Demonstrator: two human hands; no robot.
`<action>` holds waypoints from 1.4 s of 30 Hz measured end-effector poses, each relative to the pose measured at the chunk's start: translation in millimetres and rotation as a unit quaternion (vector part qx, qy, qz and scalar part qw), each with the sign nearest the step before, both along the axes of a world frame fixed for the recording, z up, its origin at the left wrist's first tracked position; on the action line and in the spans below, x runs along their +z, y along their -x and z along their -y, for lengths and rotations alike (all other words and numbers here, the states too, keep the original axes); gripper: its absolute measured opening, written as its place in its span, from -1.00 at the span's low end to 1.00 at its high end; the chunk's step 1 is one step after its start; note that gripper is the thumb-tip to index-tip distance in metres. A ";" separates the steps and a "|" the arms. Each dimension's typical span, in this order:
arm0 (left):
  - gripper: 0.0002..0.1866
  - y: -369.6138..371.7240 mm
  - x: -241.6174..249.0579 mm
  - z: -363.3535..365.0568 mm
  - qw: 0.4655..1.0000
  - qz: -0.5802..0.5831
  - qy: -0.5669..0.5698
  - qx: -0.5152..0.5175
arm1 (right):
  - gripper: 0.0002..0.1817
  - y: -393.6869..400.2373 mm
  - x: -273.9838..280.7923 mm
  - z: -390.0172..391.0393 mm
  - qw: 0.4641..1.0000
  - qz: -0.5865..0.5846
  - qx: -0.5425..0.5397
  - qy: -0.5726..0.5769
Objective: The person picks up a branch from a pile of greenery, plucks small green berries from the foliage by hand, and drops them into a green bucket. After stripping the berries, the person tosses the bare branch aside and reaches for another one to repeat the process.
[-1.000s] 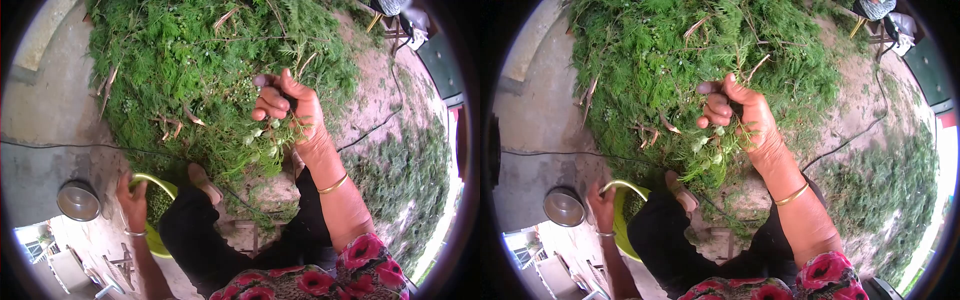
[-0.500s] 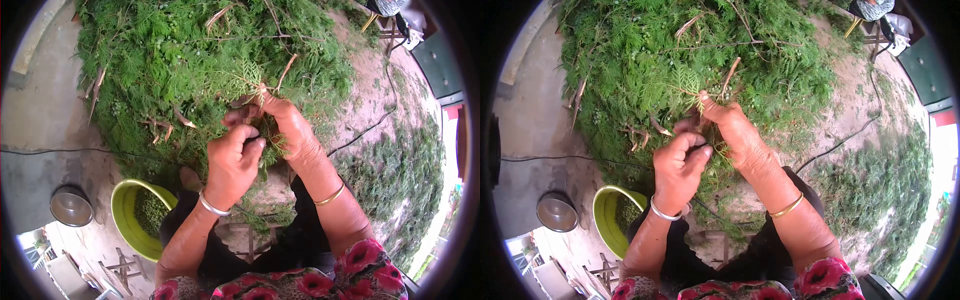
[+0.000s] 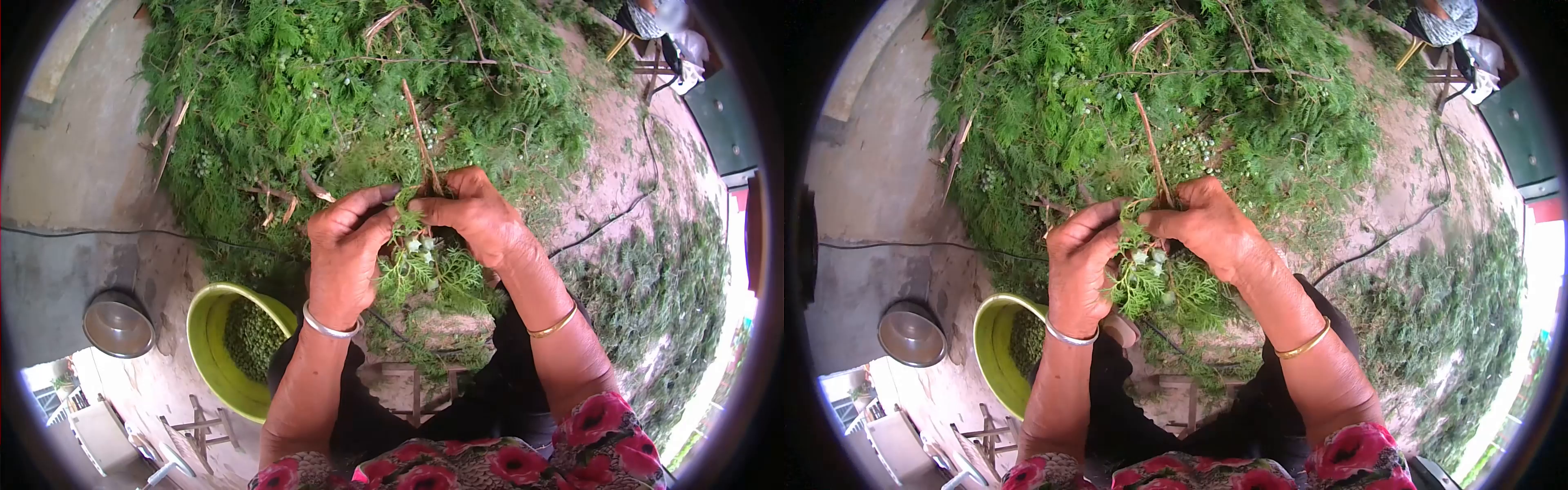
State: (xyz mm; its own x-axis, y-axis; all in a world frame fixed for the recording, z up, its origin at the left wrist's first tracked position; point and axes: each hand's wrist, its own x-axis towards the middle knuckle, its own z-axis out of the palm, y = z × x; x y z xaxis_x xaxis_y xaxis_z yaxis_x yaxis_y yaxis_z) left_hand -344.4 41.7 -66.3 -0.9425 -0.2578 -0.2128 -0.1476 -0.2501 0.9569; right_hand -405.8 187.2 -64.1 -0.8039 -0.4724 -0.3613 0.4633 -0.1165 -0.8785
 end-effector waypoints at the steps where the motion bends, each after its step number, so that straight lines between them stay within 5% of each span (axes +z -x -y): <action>1: -0.88 0.3 1.1 0.6 1.000 -0.006 0.000 -0.012 | -0.87 0.9 -2.4 1.0 1.000 0.000 0.002 -0.006; 12: -0.88 3.5 -9.5 12.0 0.997 -0.021 0.067 -0.043 | -0.89 4.5 5.5 -1.7 0.993 -0.060 0.086 -0.055; 17: -0.82 0.1 -8.1 18.9 0.992 -0.080 0.034 -0.086 | -0.88 -1.7 9.0 -0.8 0.996 -0.042 0.040 0.074; 19: -0.84 8.2 -8.3 27.8 0.963 0.019 -0.268 -0.036 | -0.87 0.9 0.7 -5.8 0.996 -0.059 0.045 0.049; 23: -0.80 15.1 -5.5 55.9 0.893 -0.076 -0.443 -0.008 | -0.84 0.6 2.7 -0.5 0.999 -0.032 -0.016 0.018; 27: -0.80 5.7 14.3 50.3 0.953 -0.111 -0.283 0.002 | -0.83 3.1 -4.2 0.5 0.996 -0.068 -0.031 -0.058; 29: -0.81 -0.5 5.0 41.8 0.994 -0.098 -0.029 -0.041 | -0.83 5.4 -9.9 -0.6 0.991 -0.088 -0.018 -0.096; 31: -0.90 3.6 8.1 17.2 0.957 -0.096 0.275 -0.015 | -0.82 4.4 -13.6 0.0 0.985 -0.107 -0.001 -0.135; 35: -0.92 6.7 -7.9 10.0 0.912 -0.158 0.378 -0.007 | -0.82 0.8 -10.8 2.1 0.966 -0.168 0.022 -0.197; 37: -0.93 4.1 0.4 10.4 0.969 -0.018 0.245 -0.022 | -0.82 0.6 -7.6 3.4 0.965 -0.168 0.036 -0.199; 39: -0.93 2.4 7.7 11.0 0.986 0.013 0.162 -0.026 | -0.84 0.3 -5.9 5.3 0.996 -0.081 -0.007 -0.034; 41: -0.92 0.7 9.7 11.9 0.987 0.043 -0.155 -0.003 | -0.85 -0.7 -0.5 5.6 0.998 -0.057 -0.015 -0.014; 42: -0.89 -0.2 7.6 13.5 0.983 0.043 -0.178 -0.010 | -0.85 -1.0 1.6 5.6 0.999 -0.033 -0.024 0.007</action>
State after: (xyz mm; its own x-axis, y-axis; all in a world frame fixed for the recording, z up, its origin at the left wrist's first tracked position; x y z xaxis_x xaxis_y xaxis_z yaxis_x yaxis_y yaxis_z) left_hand -344.3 28.2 -58.7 -0.9207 -0.1346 -0.3662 -0.2328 -0.5638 0.7924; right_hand -404.8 181.6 -62.6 -0.8475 -0.4376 -0.3006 0.3980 -0.1489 -0.9052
